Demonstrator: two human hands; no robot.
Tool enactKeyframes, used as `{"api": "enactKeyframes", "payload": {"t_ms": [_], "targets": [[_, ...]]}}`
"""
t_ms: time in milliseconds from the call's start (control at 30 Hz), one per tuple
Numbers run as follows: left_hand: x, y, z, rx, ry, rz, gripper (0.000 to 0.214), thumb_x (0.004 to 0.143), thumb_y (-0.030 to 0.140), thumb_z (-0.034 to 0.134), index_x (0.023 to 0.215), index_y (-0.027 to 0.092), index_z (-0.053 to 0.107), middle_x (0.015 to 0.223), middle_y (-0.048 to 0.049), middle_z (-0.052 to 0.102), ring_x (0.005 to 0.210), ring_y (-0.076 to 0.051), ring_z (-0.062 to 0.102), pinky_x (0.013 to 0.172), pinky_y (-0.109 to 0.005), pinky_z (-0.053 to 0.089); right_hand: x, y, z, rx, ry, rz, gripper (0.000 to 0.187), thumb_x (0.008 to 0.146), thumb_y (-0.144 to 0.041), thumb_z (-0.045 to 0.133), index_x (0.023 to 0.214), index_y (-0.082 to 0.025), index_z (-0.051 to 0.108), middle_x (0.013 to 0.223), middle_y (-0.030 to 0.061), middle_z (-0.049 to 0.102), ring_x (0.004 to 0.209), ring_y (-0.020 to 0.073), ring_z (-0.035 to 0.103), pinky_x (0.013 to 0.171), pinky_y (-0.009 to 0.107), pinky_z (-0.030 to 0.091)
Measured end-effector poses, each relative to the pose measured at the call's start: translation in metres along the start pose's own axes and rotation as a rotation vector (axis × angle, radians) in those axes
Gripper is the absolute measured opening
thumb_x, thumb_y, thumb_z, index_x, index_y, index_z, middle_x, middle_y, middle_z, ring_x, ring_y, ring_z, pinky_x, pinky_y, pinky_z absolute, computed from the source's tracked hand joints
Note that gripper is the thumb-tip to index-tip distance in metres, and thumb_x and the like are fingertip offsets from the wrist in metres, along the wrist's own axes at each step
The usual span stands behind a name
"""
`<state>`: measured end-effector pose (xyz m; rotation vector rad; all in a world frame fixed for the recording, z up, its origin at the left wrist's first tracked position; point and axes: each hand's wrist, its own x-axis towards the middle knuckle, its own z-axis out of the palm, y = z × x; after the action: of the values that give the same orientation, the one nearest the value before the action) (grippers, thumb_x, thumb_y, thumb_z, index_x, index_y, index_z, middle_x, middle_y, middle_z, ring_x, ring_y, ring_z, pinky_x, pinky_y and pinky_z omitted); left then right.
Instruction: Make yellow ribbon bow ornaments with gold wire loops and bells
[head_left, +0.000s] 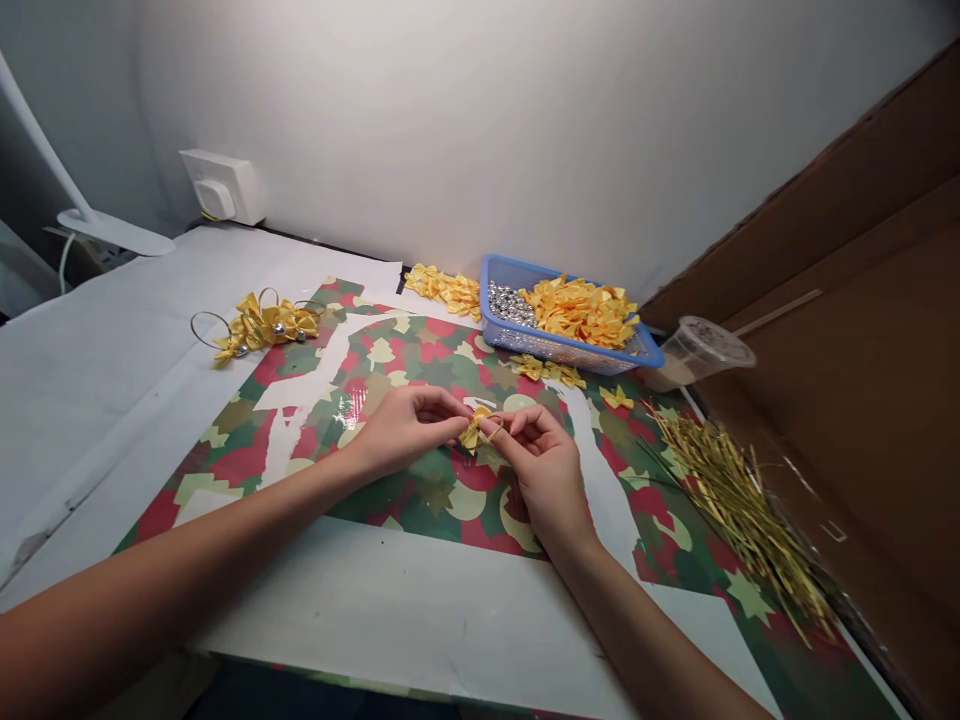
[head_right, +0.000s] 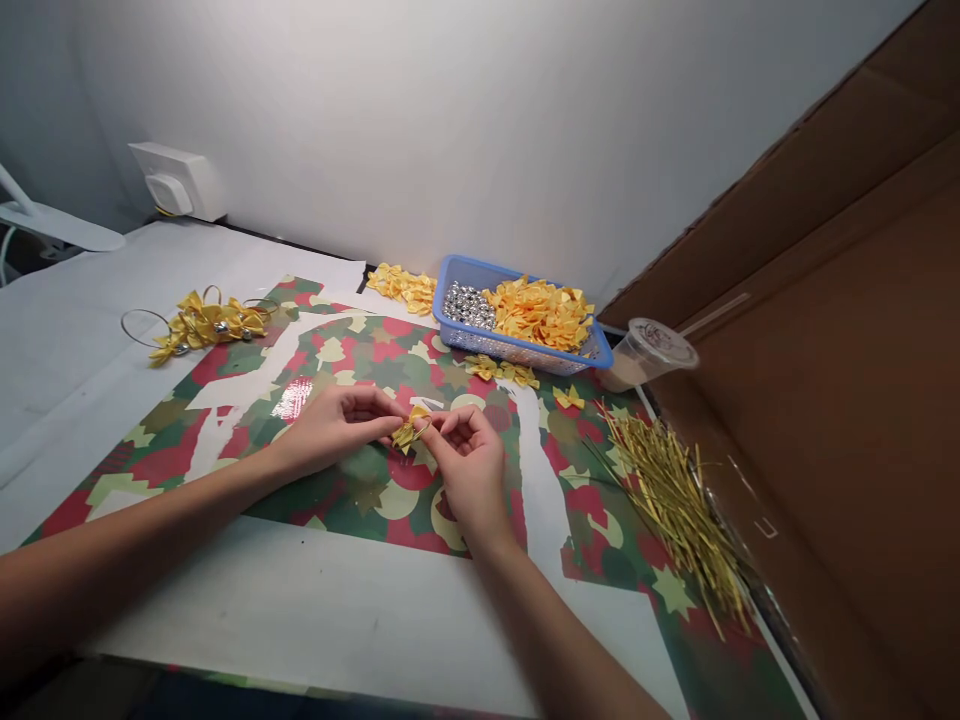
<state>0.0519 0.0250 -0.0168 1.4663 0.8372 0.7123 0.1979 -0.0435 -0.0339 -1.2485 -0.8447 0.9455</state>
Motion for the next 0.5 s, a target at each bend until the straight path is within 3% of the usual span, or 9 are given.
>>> {"api": "enactKeyframes", "payload": {"t_ms": [267, 500], "targets": [[-0.0008, -0.0027, 0.0019, -0.037, -0.002, 0.003, 0.023, 0.065, 0.03, 0.077, 0.073, 0.012, 0.064, 0.074, -0.004, 0.069, 0.069, -0.015, 0.066, 0.069, -0.028, 0.055, -0.0028, -0.0012, 0.0013, -0.029, -0.011, -0.059, 0.039, 0.061, -0.038, 0.081, 0.06, -0.02, 0.046, 0.076, 0.0006, 0.065, 0.074, 0.0144, 0.063, 0.07, 0.028, 0.053], [-0.0017, -0.0025, -0.0007, -0.119, -0.059, 0.038, 0.031, 0.067, 0.026, 0.077, 0.071, 0.016, 0.048, 0.071, 0.0006, 0.064, 0.068, -0.012, 0.064, 0.064, -0.025, 0.052, -0.0046, -0.0049, 0.0008, -0.069, -0.035, -0.091, 0.038, 0.064, -0.038, 0.079, 0.062, -0.021, 0.046, 0.071, -0.0006, 0.062, 0.07, 0.0144, 0.062, 0.069, 0.029, 0.054]]}}
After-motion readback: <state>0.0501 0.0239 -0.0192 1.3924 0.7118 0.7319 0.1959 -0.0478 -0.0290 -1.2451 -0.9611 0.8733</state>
